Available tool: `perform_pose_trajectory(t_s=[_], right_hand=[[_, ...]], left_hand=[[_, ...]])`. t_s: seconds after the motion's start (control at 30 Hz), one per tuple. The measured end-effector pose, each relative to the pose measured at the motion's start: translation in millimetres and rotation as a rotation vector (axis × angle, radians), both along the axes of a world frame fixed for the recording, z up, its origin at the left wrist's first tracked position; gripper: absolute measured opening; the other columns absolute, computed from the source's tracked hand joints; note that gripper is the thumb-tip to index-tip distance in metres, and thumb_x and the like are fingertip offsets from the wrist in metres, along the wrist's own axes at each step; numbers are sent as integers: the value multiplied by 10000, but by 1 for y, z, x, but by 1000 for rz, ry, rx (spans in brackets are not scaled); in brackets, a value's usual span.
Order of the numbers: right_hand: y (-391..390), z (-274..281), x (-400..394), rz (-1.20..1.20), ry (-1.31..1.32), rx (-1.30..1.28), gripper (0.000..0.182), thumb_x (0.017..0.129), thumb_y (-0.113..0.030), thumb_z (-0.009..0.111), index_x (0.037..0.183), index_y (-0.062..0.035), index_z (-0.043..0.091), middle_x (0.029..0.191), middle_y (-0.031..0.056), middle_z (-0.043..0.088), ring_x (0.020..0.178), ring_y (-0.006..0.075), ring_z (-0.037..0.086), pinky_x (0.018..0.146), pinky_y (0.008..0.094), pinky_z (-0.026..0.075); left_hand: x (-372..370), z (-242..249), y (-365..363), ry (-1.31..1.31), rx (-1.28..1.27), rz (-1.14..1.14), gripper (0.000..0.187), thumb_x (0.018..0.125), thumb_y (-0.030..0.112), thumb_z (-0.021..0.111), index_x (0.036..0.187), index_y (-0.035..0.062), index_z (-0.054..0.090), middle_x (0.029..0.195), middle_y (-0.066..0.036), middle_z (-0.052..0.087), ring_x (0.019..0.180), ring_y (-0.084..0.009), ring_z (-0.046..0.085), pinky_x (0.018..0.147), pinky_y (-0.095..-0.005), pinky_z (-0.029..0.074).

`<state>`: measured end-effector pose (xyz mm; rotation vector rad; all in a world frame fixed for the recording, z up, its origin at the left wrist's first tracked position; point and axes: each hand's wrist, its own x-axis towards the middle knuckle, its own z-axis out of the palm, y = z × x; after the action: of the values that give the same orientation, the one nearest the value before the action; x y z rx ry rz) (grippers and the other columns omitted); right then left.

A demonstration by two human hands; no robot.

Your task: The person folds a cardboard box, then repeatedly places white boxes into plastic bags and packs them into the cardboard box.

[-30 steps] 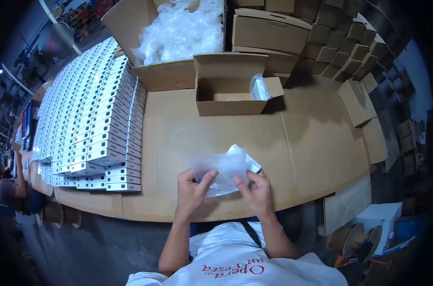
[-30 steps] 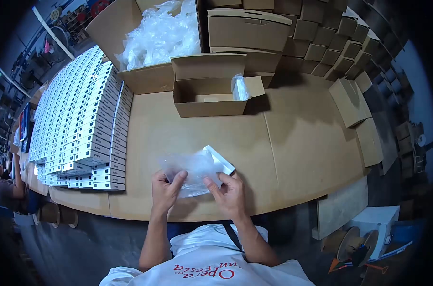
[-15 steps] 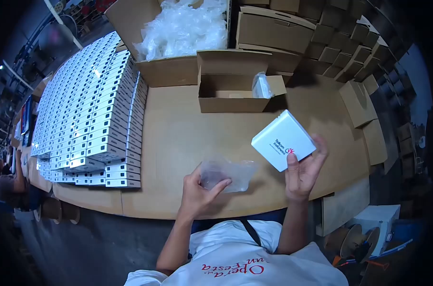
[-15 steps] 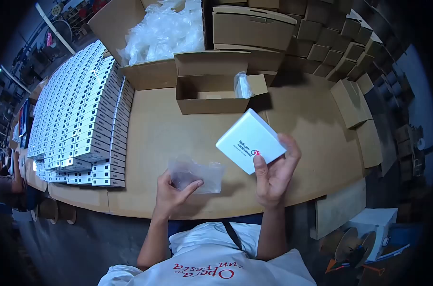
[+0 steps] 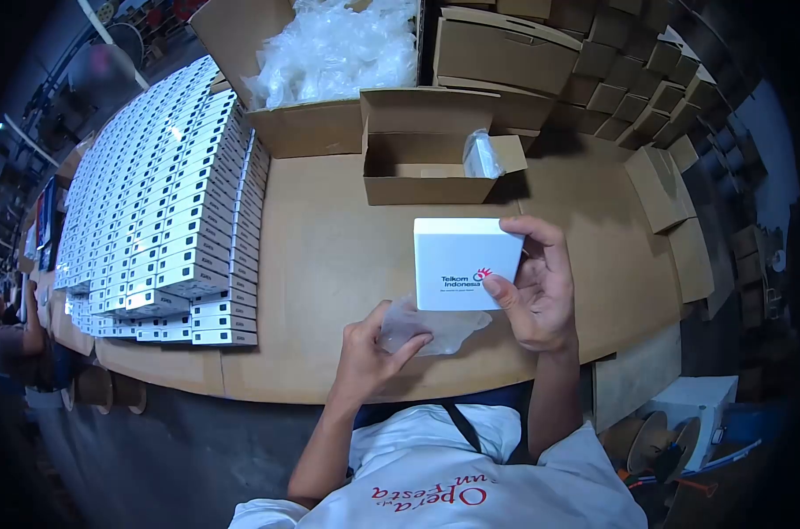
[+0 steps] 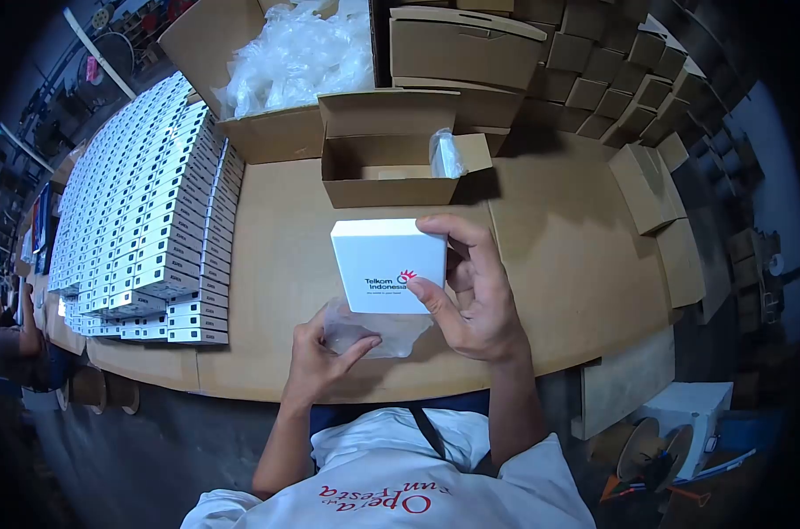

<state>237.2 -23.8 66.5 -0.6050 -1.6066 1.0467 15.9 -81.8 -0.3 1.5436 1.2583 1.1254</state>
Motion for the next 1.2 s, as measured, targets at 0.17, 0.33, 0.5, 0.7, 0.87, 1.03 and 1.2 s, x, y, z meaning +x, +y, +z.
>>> perform_pose_trajectory(t_s=[0.17, 0.33, 0.5, 0.7, 0.87, 1.03, 1.2], right_hand=[[1, 2, -2, -35, -88, -67, 530, 923, 44, 701, 1394, -13, 464, 1231, 127, 568, 1136, 188, 609, 975, 324, 518], [5, 11, 3, -64, -310, -2, 472, 900, 45, 690, 1347, -32, 561, 1177, 148, 655, 1068, 221, 669, 915, 332, 551], [9, 18, 2, -95, -443, 136, 413, 835, 64, 653, 1221, -76, 701, 1093, 182, 664, 950, 345, 671, 821, 381, 548], [14, 15, 2, 11, -451, 88, 317, 893, -33, 640, 1197, -49, 730, 1017, 175, 628, 902, 305, 657, 807, 350, 525], [8, 16, -14, 72, -226, -45, 506, 1071, -340, 431, 1261, 57, 681, 1075, 202, 629, 983, 283, 652, 872, 355, 511], [8, 12, -22, 7, -151, -18, 465, 1068, -295, 438, 1257, 47, 690, 1085, 201, 627, 999, 279, 654, 887, 353, 512], [10, 17, -29, -138, -167, -12, 314, 974, -33, 529, 1213, 9, 728, 1075, 164, 669, 1006, 226, 673, 857, 320, 534]], left_hand=[[-1, -2, 2, 9, -9, -1, 350, 815, 96, 850, 1104, -16, 688, 941, -165, 776, 872, -239, 774, 764, -343, 595], [-1, 0, 3, -7, -21, 1, 330, 815, 102, 854, 1075, -15, 688, 938, -158, 778, 859, -229, 773, 768, -340, 598], [-3, -5, 2, 24, -65, -24, 335, 806, 117, 867, 1054, -15, 685, 941, -153, 777, 853, -224, 772, 767, -340, 597], [4, -11, 1, -27, -48, -7, 375, 810, 110, 862, 1114, -24, 687, 952, -162, 776, 855, -207, 761, 761, -333, 590], [5, -8, -2, -116, -144, 23, 397, 814, 108, 864, 1128, -52, 682, 988, -158, 772, 893, -172, 738, 781, -318, 582], [3, -7, -1, -29, -170, 69, 381, 808, 108, 868, 1106, -44, 686, 966, -150, 777, 874, -181, 751, 787, -322, 588], [7, -7, -1, -65, -161, 89, 381, 798, 83, 874, 1102, -33, 676, 938, -93, 759, 851, -142, 718, 778, -296, 572]])
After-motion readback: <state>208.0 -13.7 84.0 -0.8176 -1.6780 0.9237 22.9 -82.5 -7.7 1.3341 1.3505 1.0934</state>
